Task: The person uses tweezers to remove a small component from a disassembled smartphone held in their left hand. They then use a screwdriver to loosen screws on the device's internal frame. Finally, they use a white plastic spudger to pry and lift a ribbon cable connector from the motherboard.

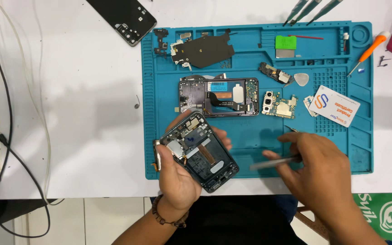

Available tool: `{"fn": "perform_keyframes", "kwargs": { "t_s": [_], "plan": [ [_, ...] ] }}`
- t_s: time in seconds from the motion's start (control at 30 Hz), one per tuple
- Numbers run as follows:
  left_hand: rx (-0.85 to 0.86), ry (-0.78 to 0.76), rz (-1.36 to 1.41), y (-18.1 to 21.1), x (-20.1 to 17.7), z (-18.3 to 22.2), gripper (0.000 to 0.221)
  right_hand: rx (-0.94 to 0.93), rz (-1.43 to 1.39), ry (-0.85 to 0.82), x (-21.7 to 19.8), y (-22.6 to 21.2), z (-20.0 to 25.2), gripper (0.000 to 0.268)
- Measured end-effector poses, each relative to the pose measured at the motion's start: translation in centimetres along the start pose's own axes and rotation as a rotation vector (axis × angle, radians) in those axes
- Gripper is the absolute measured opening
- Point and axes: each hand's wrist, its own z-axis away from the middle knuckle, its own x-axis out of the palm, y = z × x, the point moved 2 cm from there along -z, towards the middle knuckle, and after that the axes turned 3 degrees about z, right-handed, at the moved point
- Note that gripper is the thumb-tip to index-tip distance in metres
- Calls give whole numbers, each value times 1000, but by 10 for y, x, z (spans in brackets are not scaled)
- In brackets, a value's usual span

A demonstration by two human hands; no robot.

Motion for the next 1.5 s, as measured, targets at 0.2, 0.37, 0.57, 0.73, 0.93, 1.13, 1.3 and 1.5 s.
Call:
{"fn": "perform_keyframes", "kwargs": {
  "t_s": [0.2,0.37,0.57,0.73,0.93,1.13,1.3,1.5],
  "plan": [
    [43,-18,5,7,4,-3,62,-123,66,-20,1,1,-1,24],
    [-158,-109,67,5,4,-3,69,-301,140,67,3,-12,-2,16],
    [-325,-244,117,-7,1,-4,69,-145,84,30,-13,25,-47,20],
    [-391,-252,114,-12,-2,-3,73,-6,253,-77,-3,60,-93,33],
    [-396,-242,105,-13,-3,-4,75,55,211,-187,-5,62,-106,28],
    [-436,-252,120,-15,-3,-5,76,54,204,-245,-2,77,-113,30],
    [-445,-257,107,-16,-4,-6,77,76,200,-268,-3,75,-116,28],
    [-441,-243,102,-15,-3,-6,76,145,207,-334,-7,69,-119,26]
  ]
}}
